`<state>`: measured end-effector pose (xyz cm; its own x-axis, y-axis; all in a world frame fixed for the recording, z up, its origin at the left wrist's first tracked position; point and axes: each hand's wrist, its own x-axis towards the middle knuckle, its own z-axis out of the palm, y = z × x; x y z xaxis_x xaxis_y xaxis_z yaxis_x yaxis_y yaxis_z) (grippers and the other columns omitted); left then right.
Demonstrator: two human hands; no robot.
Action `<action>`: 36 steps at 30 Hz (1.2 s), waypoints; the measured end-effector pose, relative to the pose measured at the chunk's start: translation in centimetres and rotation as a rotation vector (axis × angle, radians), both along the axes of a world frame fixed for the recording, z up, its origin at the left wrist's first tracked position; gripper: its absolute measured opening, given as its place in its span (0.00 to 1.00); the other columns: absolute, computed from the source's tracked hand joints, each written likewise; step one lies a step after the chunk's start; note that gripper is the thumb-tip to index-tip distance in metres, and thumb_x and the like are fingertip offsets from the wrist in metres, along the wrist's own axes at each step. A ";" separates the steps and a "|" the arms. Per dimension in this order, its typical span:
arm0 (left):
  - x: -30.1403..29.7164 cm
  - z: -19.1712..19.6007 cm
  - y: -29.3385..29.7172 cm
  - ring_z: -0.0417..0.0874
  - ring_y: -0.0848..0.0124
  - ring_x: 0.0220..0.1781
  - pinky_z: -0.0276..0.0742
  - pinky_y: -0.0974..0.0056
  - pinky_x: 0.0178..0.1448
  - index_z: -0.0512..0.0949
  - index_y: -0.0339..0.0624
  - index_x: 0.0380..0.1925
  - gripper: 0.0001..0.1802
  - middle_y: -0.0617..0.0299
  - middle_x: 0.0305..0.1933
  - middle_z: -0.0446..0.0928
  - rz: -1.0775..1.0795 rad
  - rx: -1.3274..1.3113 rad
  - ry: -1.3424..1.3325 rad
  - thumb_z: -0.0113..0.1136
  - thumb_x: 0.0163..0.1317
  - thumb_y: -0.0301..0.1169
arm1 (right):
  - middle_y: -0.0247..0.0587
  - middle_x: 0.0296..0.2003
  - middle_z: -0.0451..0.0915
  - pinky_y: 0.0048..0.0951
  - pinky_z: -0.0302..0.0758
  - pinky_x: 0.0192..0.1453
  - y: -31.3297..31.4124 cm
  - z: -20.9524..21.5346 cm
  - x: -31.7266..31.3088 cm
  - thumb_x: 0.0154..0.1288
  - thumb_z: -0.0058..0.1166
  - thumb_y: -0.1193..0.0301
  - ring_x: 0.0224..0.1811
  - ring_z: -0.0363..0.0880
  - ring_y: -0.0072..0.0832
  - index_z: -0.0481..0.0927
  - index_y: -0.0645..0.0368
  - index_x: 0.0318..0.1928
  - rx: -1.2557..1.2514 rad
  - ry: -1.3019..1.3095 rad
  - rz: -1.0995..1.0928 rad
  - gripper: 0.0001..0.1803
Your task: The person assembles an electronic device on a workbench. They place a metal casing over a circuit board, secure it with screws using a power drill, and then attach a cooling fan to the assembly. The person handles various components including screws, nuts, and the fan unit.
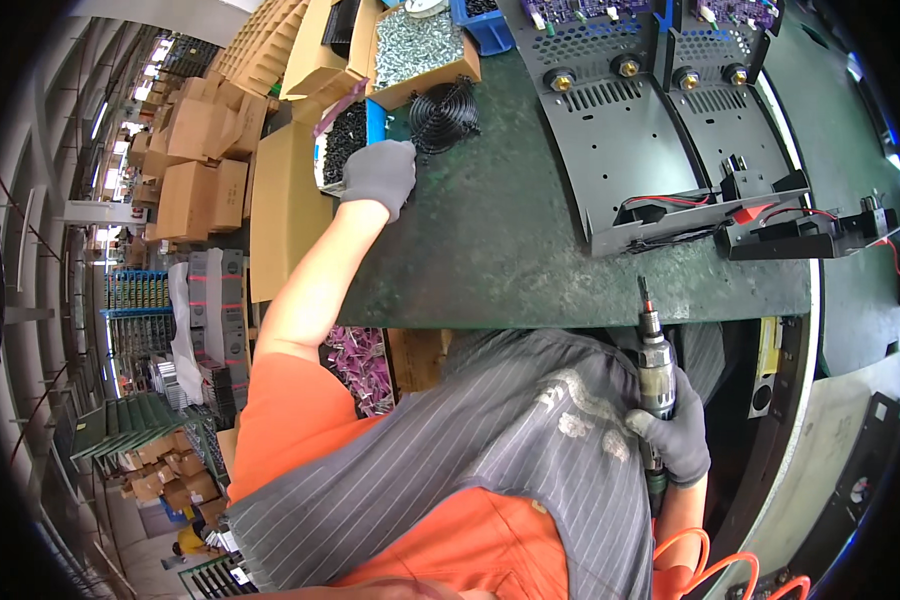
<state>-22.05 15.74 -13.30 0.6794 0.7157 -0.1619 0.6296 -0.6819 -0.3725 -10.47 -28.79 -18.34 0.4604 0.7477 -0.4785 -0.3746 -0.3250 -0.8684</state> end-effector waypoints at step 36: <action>1.7 -5.8 -19.5 0.80 0.65 0.46 0.79 0.59 0.48 0.74 0.43 0.51 0.13 0.59 0.46 0.77 0.648 -2.676 -1.233 0.50 0.70 0.33 | 0.43 0.39 0.81 0.32 0.75 0.50 1.1 3.9 0.5 0.41 0.74 0.58 0.41 0.81 0.31 0.72 0.62 0.58 0.070 -0.169 0.291 0.43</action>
